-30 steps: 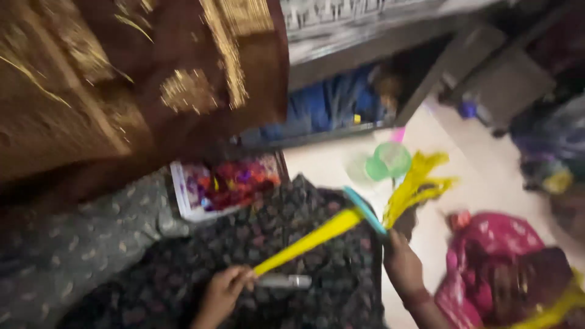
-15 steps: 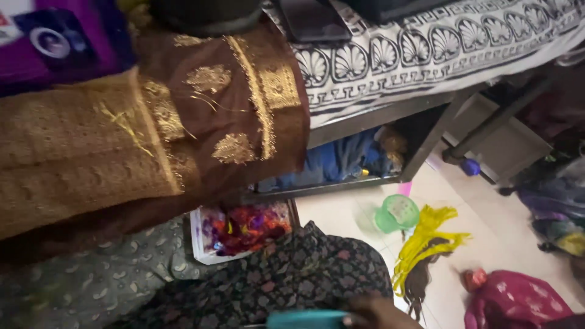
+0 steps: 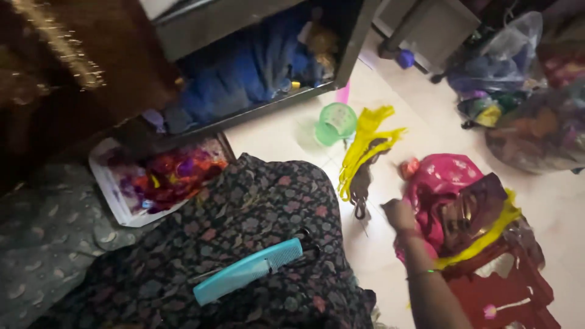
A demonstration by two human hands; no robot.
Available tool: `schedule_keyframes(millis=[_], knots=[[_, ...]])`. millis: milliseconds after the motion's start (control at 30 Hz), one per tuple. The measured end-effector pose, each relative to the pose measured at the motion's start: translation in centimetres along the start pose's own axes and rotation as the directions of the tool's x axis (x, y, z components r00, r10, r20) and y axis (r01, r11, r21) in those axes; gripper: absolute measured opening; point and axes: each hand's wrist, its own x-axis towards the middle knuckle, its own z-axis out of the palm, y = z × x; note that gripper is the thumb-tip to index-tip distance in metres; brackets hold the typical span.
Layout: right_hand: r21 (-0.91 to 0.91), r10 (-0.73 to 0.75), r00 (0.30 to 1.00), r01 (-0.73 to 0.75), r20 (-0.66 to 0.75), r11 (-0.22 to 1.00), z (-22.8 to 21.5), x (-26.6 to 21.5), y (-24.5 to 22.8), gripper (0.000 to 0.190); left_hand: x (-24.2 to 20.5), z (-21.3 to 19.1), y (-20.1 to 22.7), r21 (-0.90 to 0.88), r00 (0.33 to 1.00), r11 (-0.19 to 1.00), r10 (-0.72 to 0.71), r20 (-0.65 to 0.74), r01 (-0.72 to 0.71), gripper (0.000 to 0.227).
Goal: Attaching and hand-sewing yellow ribbon onto floral fabric using scissors and a needle.
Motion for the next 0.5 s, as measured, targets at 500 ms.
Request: schedule_keyframes(millis=[500], knots=[[0.263, 0.215, 0.966, -0.247, 0.146, 0.933, -8.1, 0.2, -3.8, 0.024, 7.7, -4.1, 2.6, 0.306, 0.947, 0.897, 0.285, 0.150, -0.319, 0.038]])
